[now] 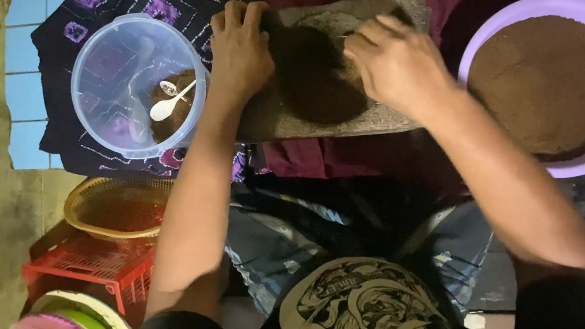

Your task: The person uses a stone grinder and pestle to grind a brown substance on a flat stone slab. They repeatedly scrape the ground material with a spoon and transfer it into a purple bowl, then spread it evenly in the bowl. The process is repeated multiple times throughout the clip.

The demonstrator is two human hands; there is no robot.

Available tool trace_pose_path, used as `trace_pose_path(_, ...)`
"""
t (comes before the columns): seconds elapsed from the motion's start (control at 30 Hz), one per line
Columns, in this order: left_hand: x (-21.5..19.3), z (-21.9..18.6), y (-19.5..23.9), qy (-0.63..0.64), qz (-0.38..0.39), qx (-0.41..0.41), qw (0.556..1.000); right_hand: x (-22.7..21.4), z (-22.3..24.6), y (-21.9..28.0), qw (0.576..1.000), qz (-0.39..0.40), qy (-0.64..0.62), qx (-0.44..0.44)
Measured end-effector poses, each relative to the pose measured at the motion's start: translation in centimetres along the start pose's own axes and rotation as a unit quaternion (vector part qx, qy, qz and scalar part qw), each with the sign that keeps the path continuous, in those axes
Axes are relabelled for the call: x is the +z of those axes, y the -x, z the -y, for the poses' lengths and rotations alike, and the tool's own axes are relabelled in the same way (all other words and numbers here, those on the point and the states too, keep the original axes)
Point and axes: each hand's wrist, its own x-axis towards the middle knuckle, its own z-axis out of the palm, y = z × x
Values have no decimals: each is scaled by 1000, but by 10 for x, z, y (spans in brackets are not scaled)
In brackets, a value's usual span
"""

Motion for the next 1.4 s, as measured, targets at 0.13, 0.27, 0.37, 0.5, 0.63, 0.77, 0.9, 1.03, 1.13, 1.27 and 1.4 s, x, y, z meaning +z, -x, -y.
trace_pose_path(0.13,-3,-2,2,7,-26,22,999,16,-11,-9,990,137,22,35)
trace_pose_path(0.27,3,4,-1,-4,-31,30,999,25,-26,-22,946,225,-104,209)
trace_pose_path(0.37,6,6,-1,-37,-45,47,997,55,-48,-26,959,180,-101,194)
trace_pose_path(0.5,18,19,-8,-81,-64,90,991,61,-61,-40,959,234,-20,157)
trace_pose_path(0.63,8,7,-5,-74,-27,48,996,48,-56,-40,926,289,-83,230)
trace_pose_path(0.77,3,8,-1,-42,-67,62,995,60,-54,-20,965,181,-64,177)
trace_pose_path(0.9,4,5,1,-27,-50,37,998,32,-12,-12,958,170,-89,211)
trace_pose_path(1.03,-7,-9,3,-14,-40,22,999,23,-2,2,981,83,-65,160)
trace_pose_path(1.13,-5,-7,4,-20,-44,24,999,6,3,4,996,33,60,60)
trace_pose_path(1.27,-8,-10,6,-22,-39,16,999,4,12,-2,982,154,19,109)
trace_pose_path(1.4,-10,-12,3,-13,-32,-2,999,3,29,-6,938,166,-159,259)
